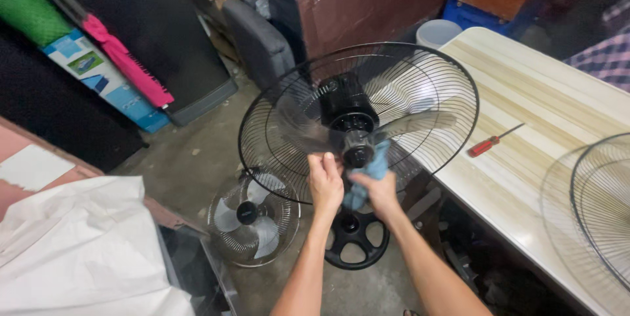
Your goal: The person disassembles a standing electric fan by removing the front grille, fan blades, and rear grille. They wipe the fan blades and grilles with a cloth, then reassemble the fan by reinstalling the blades and both grilles.
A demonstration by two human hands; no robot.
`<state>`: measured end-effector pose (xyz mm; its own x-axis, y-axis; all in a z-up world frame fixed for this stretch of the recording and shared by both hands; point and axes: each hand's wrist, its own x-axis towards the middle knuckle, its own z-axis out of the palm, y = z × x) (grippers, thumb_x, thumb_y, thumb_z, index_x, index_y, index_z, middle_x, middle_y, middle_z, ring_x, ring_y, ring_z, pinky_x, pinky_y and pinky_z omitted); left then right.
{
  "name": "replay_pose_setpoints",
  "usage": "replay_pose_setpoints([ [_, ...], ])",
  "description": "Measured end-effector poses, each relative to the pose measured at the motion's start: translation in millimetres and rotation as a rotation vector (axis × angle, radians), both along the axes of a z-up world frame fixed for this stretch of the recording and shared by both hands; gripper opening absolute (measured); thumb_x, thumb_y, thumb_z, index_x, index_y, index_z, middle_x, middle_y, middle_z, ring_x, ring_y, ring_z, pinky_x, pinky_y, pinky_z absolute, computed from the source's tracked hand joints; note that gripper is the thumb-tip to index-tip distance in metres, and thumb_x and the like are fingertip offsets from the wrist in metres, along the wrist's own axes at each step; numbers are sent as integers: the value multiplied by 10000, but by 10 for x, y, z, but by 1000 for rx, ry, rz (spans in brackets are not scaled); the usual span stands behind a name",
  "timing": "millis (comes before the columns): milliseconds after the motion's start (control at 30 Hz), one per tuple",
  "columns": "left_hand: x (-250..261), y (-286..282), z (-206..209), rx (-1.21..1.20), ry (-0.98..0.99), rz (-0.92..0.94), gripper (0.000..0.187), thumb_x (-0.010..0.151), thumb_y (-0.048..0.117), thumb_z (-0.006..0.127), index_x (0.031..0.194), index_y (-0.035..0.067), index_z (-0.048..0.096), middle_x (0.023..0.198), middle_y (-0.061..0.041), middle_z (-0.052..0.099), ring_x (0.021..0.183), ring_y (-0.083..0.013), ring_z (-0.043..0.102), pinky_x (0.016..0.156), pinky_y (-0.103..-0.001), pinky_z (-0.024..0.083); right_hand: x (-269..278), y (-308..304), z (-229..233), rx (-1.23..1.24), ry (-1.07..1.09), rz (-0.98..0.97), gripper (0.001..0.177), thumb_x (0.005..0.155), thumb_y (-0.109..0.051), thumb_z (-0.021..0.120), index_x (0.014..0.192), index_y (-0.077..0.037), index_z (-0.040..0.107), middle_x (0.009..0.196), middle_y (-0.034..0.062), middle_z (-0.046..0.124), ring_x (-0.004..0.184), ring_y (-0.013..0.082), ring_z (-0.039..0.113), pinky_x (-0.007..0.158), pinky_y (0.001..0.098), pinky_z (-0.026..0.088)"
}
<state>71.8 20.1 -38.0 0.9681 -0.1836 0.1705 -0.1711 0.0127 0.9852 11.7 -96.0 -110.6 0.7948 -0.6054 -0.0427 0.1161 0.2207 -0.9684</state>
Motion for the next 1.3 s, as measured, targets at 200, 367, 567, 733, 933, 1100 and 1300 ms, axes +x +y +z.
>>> replay_pose_setpoints([
  [200,-252,309,39,116,-157,-50,237,1023,248,590,1129,36,590,943,-132,745,856,-265,764,746,-378,593,-309,378,-437,-350,648,203,335,780,-216,847,1060,-44,782,941,65,785,860,160,735,823,341,562],
  [367,-637,669,-418,328,-305,-195,395,758,146,802,1136,62,725,1012,-174,723,884,-356,701,747,-419,544,-524,481,-486,-70,7,441,543,773,-124,778,1284,-66,602,1153,38,703,1070,158,656,940,336,548],
  [567,-78,982,-309,334,-275,60,263,782,74,741,1044,62,743,1038,-117,745,945,-296,729,840,-397,567,-714,87,-480,109,181,52,593,764,-207,815,1269,44,631,1107,169,715,949,248,689,812,342,583],
  [733,127,1066,221,505,-850,476,211,893,-2,628,1098,28,667,1170,-196,610,1074,-403,617,889,-473,532,-689,-716,-476,-356,294,-701,584,840,-196,865,1259,-62,481,1038,116,583,854,194,569,698,339,506],
  [933,-121,857,-115,627,-722,466,185,856,-15,597,1036,30,602,1092,-199,589,1028,-415,614,835,-486,532,-638,-1149,-444,198,109,-218,279,1022,-251,629,1145,-8,569,999,139,679,819,245,710,678,350,571],
  [1100,-300,488,-817,433,-314,448,240,830,-37,555,1060,19,595,1061,-225,583,979,-443,622,810,-518,512,-681,-1132,-434,272,80,-125,222,1038,-212,590,1123,-7,576,1014,125,686,834,238,729,737,380,614],
  [1300,-295,513,-1651,479,-81,336,185,784,-31,588,936,54,651,874,-172,660,837,-377,653,755,-469,509,-697,-1273,-400,217,204,-64,269,1015,-291,614,1112,-43,577,1015,125,691,849,237,740,701,344,583],
])
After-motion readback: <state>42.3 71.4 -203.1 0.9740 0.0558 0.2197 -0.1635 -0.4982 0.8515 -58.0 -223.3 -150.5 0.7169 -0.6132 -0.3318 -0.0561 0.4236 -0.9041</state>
